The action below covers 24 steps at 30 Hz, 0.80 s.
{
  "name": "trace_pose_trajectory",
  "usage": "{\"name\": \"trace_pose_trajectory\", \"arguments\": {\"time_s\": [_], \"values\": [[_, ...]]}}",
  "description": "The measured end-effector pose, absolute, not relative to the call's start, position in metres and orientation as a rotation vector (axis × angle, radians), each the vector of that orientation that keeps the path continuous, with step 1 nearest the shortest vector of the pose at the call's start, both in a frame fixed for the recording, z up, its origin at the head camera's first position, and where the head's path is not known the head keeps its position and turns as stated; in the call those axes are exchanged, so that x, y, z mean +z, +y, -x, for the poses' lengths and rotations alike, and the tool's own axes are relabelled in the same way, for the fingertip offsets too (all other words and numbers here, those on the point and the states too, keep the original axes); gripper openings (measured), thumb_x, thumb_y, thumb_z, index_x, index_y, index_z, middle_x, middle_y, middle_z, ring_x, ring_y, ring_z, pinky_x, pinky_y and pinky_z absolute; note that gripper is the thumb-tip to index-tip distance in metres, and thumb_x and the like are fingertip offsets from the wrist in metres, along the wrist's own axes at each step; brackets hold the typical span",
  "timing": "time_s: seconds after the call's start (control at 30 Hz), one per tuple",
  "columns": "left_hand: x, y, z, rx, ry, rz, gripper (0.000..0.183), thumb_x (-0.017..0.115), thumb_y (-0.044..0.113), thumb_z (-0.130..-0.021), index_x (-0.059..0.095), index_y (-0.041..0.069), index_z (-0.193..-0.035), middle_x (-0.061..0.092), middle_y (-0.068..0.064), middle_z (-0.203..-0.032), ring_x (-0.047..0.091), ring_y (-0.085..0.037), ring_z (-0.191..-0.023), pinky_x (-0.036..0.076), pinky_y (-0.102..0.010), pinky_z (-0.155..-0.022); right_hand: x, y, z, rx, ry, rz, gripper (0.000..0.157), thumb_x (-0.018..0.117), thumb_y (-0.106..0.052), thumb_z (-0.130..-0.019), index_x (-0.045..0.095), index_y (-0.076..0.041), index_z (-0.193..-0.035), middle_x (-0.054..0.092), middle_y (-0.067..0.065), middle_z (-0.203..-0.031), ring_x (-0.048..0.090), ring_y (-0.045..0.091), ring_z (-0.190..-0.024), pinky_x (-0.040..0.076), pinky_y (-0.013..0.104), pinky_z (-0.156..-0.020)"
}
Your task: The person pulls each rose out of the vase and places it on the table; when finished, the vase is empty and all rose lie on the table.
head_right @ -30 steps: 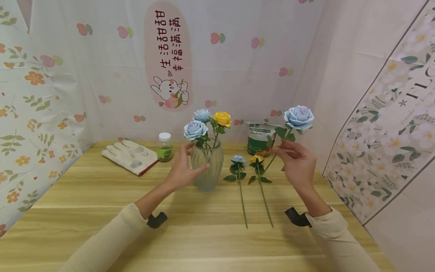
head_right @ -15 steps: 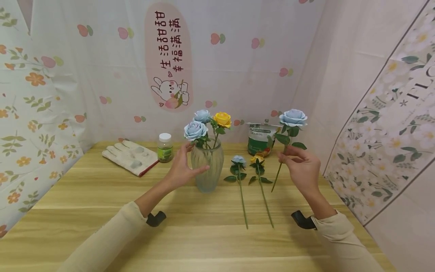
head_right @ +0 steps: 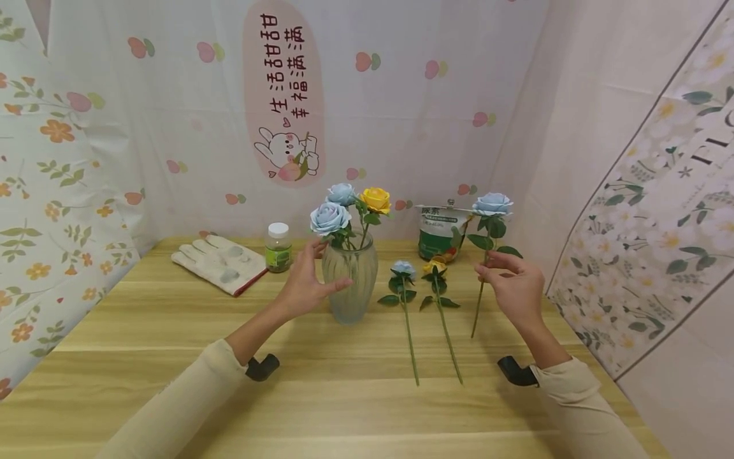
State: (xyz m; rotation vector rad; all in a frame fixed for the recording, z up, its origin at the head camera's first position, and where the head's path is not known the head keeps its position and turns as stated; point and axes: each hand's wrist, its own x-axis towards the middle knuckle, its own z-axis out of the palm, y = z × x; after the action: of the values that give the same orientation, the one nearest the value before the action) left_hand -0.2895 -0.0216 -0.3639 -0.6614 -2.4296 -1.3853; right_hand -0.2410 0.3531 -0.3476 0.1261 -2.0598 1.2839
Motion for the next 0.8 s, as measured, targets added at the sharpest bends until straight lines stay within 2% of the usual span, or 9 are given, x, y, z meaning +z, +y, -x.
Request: {"name": "trace_pose_trajectory", "arguments": {"time_s": [0.2, 0.43, 0.6, 0.7, 0.8], "values": [[-0.364, -0.021, 0.291, -1.386, -2.418, 0.672, 0.091, 0.084, 0.041, -0.079, 0.032, 0.009, -0.147, 0.041, -0.014, -0.148, 0.043, -0.033, -0.128, 0.019, -0.06, -0.107, -0.353, 0.362, 0.246, 1.264, -2.136, -0.084, 0.034, 0.077, 0.001, -0.084, 0.067, 0.01, -0.115, 0.071, -0.01, -0.078, 0.069, 0.005, -0.061, 0.032, 0.023, -0.036], [-0.365, -0.021, 0.291, -1.397, -2.388, 0.69, 0.09, 0.084, 0.039, -0.078, 0.033, 0.009, -0.146, 0.041, -0.014, -0.149, 0.042, -0.036, -0.129, 0.018, -0.06, -0.108, -0.359, 0.367, 0.25, 1.262, -2.234, -0.006, 0.041, 0.077, -0.008, -0.086, 0.064, 0.009, -0.121, 0.071, -0.012, -0.079, 0.069, 0.003, -0.061, 0.035, 0.023, -0.038], [-0.366, -0.021, 0.291, -1.404, -2.382, 0.696, 0.09, 0.084, 0.039, -0.079, 0.033, 0.009, -0.146, 0.041, -0.014, -0.149, 0.042, -0.039, -0.128, 0.018, -0.058, -0.107, -0.362, 0.372, 0.252, 1.307, -2.284, 0.013, 0.044, 0.076, -0.011, -0.088, 0.061, 0.01, -0.123, 0.071, -0.011, -0.08, 0.07, 0.007, -0.062, 0.048, 0.02, -0.049], [-0.366, -0.021, 0.291, -1.397, -2.384, 0.694, 0.09, 0.084, 0.04, -0.079, 0.033, 0.009, -0.146, 0.042, -0.014, -0.149, 0.042, -0.038, -0.128, 0.019, -0.057, -0.106, -0.365, 0.374, 0.253, 1.356, -2.293, 0.003, 0.04, 0.076, -0.009, -0.088, 0.063, 0.009, -0.121, 0.072, -0.007, -0.081, 0.071, 0.01, -0.063, 0.055, 0.023, -0.059], [-0.366, -0.021, 0.291, -1.393, -2.387, 0.689, 0.09, 0.084, 0.04, -0.079, 0.033, 0.01, -0.146, 0.042, -0.013, -0.15, 0.042, -0.037, -0.128, 0.02, -0.058, -0.105, -0.368, 0.376, 0.255, 1.411, -2.302, 0.009, 0.031, 0.076, -0.009, -0.088, 0.067, 0.001, -0.115, 0.072, -0.004, -0.083, 0.071, 0.011, -0.065, 0.052, 0.023, -0.051]]}}
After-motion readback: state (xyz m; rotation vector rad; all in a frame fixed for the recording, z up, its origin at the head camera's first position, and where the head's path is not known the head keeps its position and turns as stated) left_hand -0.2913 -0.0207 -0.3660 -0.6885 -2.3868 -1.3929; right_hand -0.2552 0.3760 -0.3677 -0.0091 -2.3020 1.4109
